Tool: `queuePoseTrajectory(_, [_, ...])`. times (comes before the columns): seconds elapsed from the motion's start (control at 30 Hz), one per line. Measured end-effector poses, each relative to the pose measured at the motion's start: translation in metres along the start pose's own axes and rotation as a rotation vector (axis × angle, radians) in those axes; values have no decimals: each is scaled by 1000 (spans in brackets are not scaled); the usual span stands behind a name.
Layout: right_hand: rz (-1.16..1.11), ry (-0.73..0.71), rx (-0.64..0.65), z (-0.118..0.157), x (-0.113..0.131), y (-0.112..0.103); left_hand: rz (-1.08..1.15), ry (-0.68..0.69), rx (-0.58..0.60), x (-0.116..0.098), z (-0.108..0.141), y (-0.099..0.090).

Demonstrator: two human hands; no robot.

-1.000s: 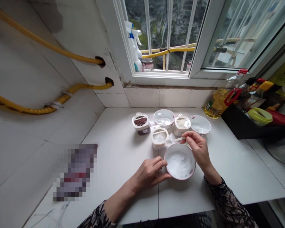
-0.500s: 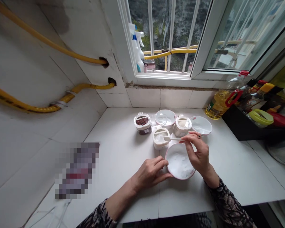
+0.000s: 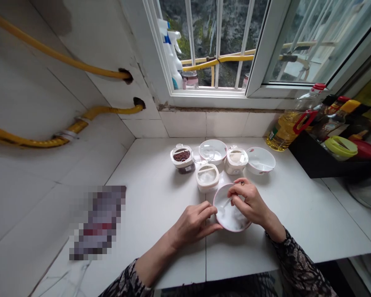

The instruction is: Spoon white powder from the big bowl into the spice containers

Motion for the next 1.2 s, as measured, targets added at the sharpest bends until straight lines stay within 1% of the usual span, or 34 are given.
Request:
queuePoseTrajectory(0.27, [-173, 298, -103, 1, -4, -8, 2, -1, 2, 0, -1, -1])
queuePoseTrajectory(0.47, [-478, 568, -129, 1, -10, -10, 3, 7, -8, 0, 0, 0])
queuePoseTrajectory(0.6, [-611, 625, -174, 1, -17, -10, 3, 0, -1, 0, 0, 0])
queuePoseTrajectory(0.73, [-657, 638, -222, -2, -20, -10, -11, 2, 0, 0, 0, 0])
queuePoseTrajectory(0.83, [-656, 590, -278, -8, -16, -10, -26, 5, -5, 0, 0, 1])
queuePoseTrajectory(0.9, [-607, 512, -327, -13, -11, -10, -31, 3, -1, 1, 0, 1])
queuePoseTrajectory(1.0, [-391, 326, -398, -20, 0, -8, -37, -1, 7, 1, 0, 1])
queuePoseTrajectory(1.07, [-160, 134, -358, -23, 7, -5, -43, -3, 10, 1, 0, 1])
queuePoseTrajectory(1.13, [56, -76, -269, -25, 12, -2, -45, -8, 14, 0, 0, 1])
queuePoseTrajectory(1.2, [189, -209, -220, -24, 15, -1, -47, -12, 18, 0, 0, 1])
Point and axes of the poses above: each hand's wrist, its own z-axis away from the middle knuckle, its own y-axis out of the palm, x = y × z, the point moved 2 cm from there along -z, towards the middle knuckle, and after that the axes turned 1 degree about x, right-handed, at the moved point
